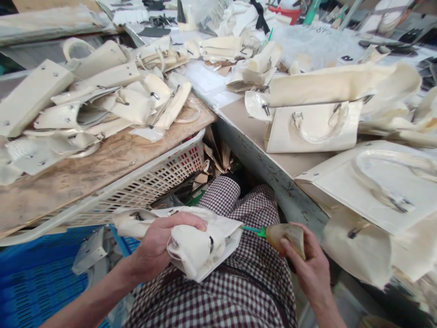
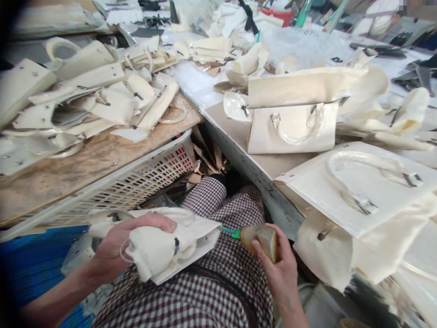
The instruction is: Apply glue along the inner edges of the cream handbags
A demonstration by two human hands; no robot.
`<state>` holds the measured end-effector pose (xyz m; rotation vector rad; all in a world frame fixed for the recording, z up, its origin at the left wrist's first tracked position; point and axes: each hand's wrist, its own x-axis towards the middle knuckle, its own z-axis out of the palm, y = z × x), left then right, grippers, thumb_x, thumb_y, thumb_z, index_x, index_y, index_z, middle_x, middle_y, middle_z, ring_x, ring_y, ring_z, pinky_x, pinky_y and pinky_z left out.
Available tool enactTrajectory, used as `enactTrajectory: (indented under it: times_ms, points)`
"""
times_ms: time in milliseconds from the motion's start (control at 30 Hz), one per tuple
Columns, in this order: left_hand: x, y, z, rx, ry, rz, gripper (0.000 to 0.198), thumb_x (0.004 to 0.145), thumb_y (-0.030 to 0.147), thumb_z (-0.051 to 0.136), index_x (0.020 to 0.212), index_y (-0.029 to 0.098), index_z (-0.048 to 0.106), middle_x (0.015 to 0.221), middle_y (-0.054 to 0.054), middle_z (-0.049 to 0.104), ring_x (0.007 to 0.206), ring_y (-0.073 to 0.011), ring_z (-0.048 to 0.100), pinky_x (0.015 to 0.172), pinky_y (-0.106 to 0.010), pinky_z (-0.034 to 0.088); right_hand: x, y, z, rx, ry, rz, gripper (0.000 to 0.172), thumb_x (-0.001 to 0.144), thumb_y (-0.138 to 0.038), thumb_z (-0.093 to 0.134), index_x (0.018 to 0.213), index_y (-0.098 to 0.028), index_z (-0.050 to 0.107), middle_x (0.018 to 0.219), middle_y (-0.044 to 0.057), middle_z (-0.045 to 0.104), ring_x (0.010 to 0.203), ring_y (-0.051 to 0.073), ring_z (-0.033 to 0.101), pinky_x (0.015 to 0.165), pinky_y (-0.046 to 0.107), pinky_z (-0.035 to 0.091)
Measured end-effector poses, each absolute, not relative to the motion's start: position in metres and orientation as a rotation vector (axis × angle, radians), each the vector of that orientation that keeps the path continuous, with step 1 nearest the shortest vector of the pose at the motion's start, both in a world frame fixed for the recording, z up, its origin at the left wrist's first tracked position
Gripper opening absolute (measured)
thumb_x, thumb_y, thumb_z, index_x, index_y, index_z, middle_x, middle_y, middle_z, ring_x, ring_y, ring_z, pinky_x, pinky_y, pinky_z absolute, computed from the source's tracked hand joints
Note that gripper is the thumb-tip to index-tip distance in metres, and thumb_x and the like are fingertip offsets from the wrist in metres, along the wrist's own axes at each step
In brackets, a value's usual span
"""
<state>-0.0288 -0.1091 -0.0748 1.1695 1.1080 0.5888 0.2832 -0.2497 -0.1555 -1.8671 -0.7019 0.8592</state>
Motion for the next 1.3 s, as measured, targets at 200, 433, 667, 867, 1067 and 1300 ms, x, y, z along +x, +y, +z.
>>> enactTrajectory:
  times_ms: [200, 433, 667, 867, 1067, 1300]
  points:
    - [-0.026, -0.108, -0.073, 1.166, 1.088, 0.579, 0.016, 0.072, 0.035, 0.073, 0.079, 0.026, 0.084, 0.094, -0.009, 0.079, 0.091, -0.0289, 0.069, 0.084, -0.036, 0.054, 0.287, -0.247, -0.153, -1.881, -0.751, 0.831, 0.058, 0.074, -0.051, 0.082, 0.12, -0.022, 0.062, 0.11, 0.008, 0.071, 0.095, 0.026, 0.069, 0.083, 0.035, 0.056]
    - [-0.015, -0.089, -0.068, 1.297, 1.006, 0.432, 0.017, 0.08, 0.027, 0.066, 0.088, 0.017, 0.078, 0.096, -0.01, 0.077, 0.088, -0.024, 0.069, 0.074, -0.028, 0.055, 0.299, -0.246, -0.153, -1.895, -0.899, 0.752, 0.056, 0.074, -0.053, 0.081, 0.118, -0.023, 0.063, 0.112, 0.007, 0.069, 0.098, 0.028, 0.066, 0.087, 0.037, 0.053]
    - [0.006, -0.063, -0.054, 1.406, 0.909, 0.327, 0.01, 0.075, 0.019, 0.068, 0.082, 0.016, 0.074, 0.084, -0.005, 0.072, 0.073, -0.0172, 0.065, 0.061, -0.021, 0.051, 0.303, -0.255, -0.141, -1.952, -0.889, 0.861, 0.057, 0.074, -0.055, 0.079, 0.119, -0.024, 0.064, 0.108, 0.006, 0.071, 0.093, 0.028, 0.066, 0.078, 0.034, 0.055]
    - [0.009, -0.045, -0.057, 1.566, 0.832, 0.287, 0.015, 0.078, 0.015, 0.063, 0.088, 0.015, 0.075, 0.086, -0.006, 0.072, 0.077, -0.0179, 0.066, 0.063, -0.021, 0.052, 0.296, -0.251, -0.144, -1.903, -0.741, 0.877, 0.06, 0.071, -0.055, 0.082, 0.117, -0.023, 0.063, 0.109, 0.007, 0.07, 0.095, 0.026, 0.067, 0.08, 0.032, 0.056]
    - [0.01, -0.037, -0.062, 1.622, 0.834, 0.298, 0.015, 0.08, 0.016, 0.062, 0.087, 0.013, 0.074, 0.085, -0.006, 0.072, 0.071, -0.0171, 0.065, 0.059, -0.021, 0.052, 0.29, -0.248, -0.15, -1.871, -0.517, 1.076, 0.067, 0.066, -0.057, 0.085, 0.119, -0.023, 0.062, 0.103, 0.007, 0.07, 0.085, 0.027, 0.066, 0.058, 0.029, 0.056]
    - [0.013, -0.041, -0.058, 1.616, 0.775, 0.295, 0.014, 0.077, 0.012, 0.062, 0.085, 0.013, 0.074, 0.087, -0.006, 0.071, 0.076, -0.0168, 0.067, 0.063, -0.02, 0.053, 0.283, -0.26, -0.154, -1.807, -0.441, 1.121, 0.062, 0.069, -0.052, 0.085, 0.117, -0.019, 0.064, 0.095, 0.006, 0.071, 0.07, 0.022, 0.062, 0.05, 0.028, 0.054]
